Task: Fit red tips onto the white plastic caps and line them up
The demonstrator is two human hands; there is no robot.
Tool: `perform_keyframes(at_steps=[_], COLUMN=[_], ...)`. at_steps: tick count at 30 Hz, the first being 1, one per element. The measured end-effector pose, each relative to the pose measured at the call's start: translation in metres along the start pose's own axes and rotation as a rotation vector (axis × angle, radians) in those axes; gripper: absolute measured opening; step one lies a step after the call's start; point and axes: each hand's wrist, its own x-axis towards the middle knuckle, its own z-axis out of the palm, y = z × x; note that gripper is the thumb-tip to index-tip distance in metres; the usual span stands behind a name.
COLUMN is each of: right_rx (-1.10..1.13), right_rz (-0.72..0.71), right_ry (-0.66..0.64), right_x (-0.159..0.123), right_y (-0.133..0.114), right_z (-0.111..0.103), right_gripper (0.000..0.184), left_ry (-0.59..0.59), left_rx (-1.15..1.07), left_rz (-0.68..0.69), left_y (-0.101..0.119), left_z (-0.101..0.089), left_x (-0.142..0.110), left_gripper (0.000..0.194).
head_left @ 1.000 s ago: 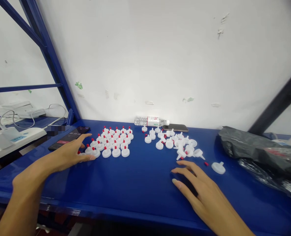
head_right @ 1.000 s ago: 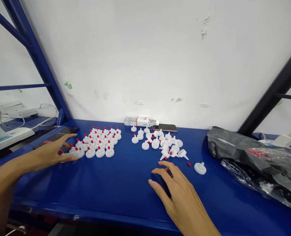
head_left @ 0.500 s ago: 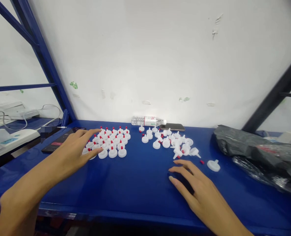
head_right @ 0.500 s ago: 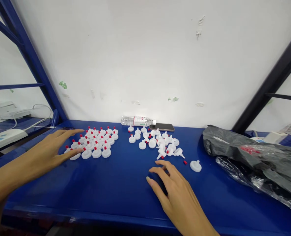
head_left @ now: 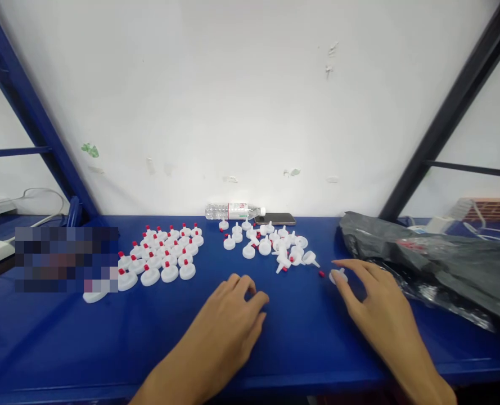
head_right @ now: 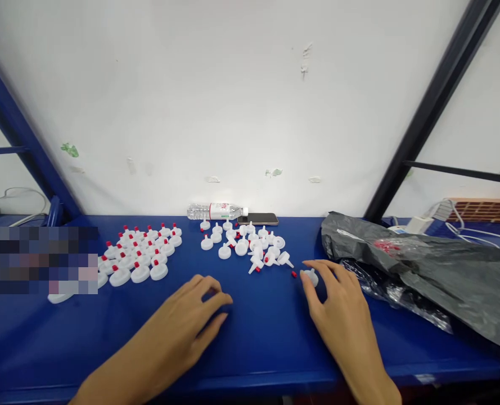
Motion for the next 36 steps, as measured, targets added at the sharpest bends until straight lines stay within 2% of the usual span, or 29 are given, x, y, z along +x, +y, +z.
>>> perform_keyframes(at_steps=[4, 10, 13, 15, 18, 19, 22, 24, 29, 36], right_rx=[0.036, 0.048, 0.117, 0.217, 0.358, 0.375, 0.301, 0.188, 0.071, 0.130], right_rz=[0.033, 0.064, 0.058, 0.035, -0.027, -0.028, 0.034, 0.034, -0.102, -0.177], right_ry=[-0.086, -0.134, -0.169, -0.217, -0.305, -0.298, -0.162, -0.114, -0.185, -0.260], right_x=[-0.004, -0.005, -0.008, -0.011, -0.013, -0.012, -0.006, -0.001, 0.004, -0.002], right_y=[0.001, 0.002, -0.006, -0.016, -0.032, -0.034, -0.027, -0.016, 0.002, -0.004], right_z=[0.003, 0.002, 0.001, 0.000, -0.003, -0.004, -0.005, -0.003, 0.008, 0.010], right_gripper=[0.032, 0.027, 0.024, 0.024, 0.031, 0.031, 0.029, 0.030, 0.033, 0.027], left_ry=[-0.067, -0.110, -0.101, -0.066, -0.001, 0.009, 0.004, 0.001, 0.025, -0.019], left_rx=[0.018, 0.014, 0.009, 0.005, 0.005, 0.002, -0.030, -0.059, -0.144, -0.090], left_rz=[0.011, -0.019, -0.026, -0.025, -0.019, -0.023, -0.047, -0.054, -0.012, 0.082], left_y=[0.007, 0.006, 0.007, 0.007, 0.005, 0.004, 0.005, 0.009, 0.021, 0.022], left_z=[0.009, 0.003, 0.006, 0.011, 0.020, 0.022, 0.023, 0.021, 0.022, 0.028], left_x=[0.002, 0.007, 0.006, 0.002, -0.005, -0.006, -0.006, -0.004, 0.001, 0.002], left_gripper=[0.024, 0.026, 0.029, 0.037, 0.059, 0.064, 0.070, 0.065, 0.046, 0.059])
